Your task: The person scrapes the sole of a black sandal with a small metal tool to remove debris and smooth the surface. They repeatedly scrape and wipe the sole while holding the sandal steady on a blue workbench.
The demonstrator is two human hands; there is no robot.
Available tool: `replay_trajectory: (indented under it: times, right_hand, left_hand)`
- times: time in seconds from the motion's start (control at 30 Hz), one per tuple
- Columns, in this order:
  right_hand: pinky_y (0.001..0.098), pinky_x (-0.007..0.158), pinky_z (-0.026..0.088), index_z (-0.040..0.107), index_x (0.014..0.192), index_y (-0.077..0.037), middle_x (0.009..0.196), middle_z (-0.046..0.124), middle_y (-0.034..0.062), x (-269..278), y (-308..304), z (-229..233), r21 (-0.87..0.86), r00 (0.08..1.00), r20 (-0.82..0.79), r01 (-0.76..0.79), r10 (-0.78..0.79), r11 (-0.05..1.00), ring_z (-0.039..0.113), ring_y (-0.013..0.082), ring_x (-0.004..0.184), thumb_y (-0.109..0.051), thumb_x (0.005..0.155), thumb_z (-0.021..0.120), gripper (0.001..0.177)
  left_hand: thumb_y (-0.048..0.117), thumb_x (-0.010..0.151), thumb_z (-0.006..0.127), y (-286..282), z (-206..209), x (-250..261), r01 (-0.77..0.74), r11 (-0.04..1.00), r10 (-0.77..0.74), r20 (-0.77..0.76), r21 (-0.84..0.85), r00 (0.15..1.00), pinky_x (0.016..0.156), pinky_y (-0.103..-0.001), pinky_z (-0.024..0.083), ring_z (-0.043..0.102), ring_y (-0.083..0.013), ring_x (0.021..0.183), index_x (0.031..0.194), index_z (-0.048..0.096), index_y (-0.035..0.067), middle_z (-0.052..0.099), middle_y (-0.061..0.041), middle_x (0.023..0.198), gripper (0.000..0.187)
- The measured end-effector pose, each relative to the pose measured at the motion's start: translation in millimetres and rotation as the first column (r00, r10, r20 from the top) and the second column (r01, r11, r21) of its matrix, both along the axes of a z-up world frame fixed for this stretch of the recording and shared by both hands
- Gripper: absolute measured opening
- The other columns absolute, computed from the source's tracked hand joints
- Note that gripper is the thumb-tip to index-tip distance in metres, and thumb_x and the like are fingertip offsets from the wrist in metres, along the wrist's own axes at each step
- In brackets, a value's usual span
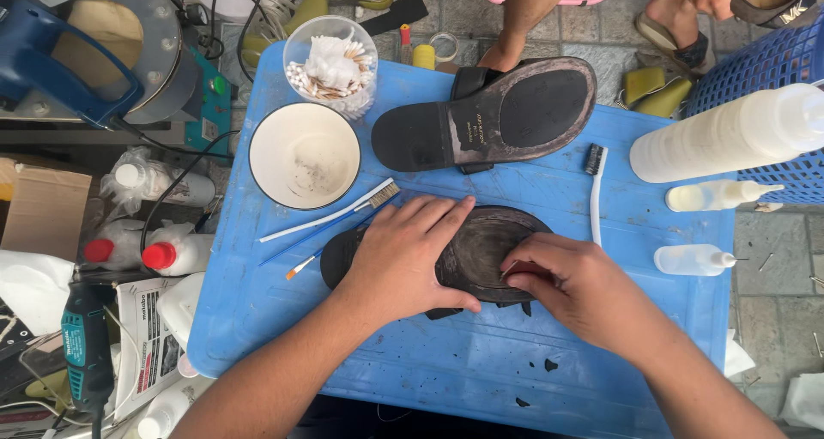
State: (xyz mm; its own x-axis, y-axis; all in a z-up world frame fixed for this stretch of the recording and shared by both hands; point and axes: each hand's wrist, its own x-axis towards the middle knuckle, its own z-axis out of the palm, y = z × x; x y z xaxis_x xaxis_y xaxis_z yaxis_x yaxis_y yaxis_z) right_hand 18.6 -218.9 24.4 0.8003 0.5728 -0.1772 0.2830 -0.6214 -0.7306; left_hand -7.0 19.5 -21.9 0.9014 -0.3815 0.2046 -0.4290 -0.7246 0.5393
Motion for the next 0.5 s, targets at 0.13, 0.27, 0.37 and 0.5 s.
replay_trajectory:
  times: [0.13, 0.27, 0.37, 0.5]
  right_hand:
    - [0.0348, 0.060, 0.056, 0.072, 0.096, -0.003, 0.085, 0.072, 0.0096, -6, 22, -15, 0.060, 0.999, 0.032, -0.006, 0.004, 0.998, 0.071, 0.0249, 0.069, -0.007, 0.080, 0.078, 0.017]
    - [0.0342, 0.062, 0.057, 0.071, 0.094, -0.002, 0.086, 0.073, 0.0096, 0, 14, -11, 0.081, 0.997, 0.043, -0.072, 0.069, 0.994, 0.073, 0.0256, 0.073, -0.005, 0.076, 0.080, 0.020]
    - [0.0333, 0.060, 0.059, 0.073, 0.091, -0.003, 0.083, 0.073, 0.0090, 3, 6, -11, 0.030, 0.998, 0.001, -0.056, 0.056, 0.998, 0.074, 0.0239, 0.069, -0.003, 0.074, 0.078, 0.018]
    - [0.0354, 0.061, 0.056, 0.071, 0.094, -0.001, 0.084, 0.071, 0.0119, -5, 26, -22, 0.131, 0.992, 0.122, -0.037, 0.021, 0.991, 0.071, 0.0275, 0.070, -0.005, 0.076, 0.081, 0.020]
  left_hand:
    - [0.070, 0.050, 0.086, -1, 0, -1, 0.004, 0.999, -0.002, -0.039, 0.039, 0.999, 0.099, -0.047, 0.044, 0.056, -0.0295, 0.124, 0.143, 0.052, 0.002, 0.061, -0.013, 0.130, 0.120]
    - [0.069, 0.049, 0.086, 1, 2, 3, 0.009, 1.000, -0.008, -0.037, 0.025, 0.999, 0.098, -0.048, 0.044, 0.055, -0.0305, 0.124, 0.143, 0.052, 0.001, 0.061, -0.013, 0.131, 0.121]
    - [0.068, 0.048, 0.087, -2, 1, 3, 0.008, 0.999, -0.005, -0.053, 0.051, 0.999, 0.097, -0.048, 0.044, 0.055, -0.0303, 0.123, 0.143, 0.052, 0.001, 0.061, -0.013, 0.131, 0.121]
    - [0.067, 0.048, 0.087, -1, 2, 3, 0.009, 0.999, -0.008, -0.032, 0.043, 0.999, 0.102, -0.049, 0.043, 0.054, -0.0307, 0.124, 0.142, 0.052, 0.000, 0.061, -0.013, 0.130, 0.121]
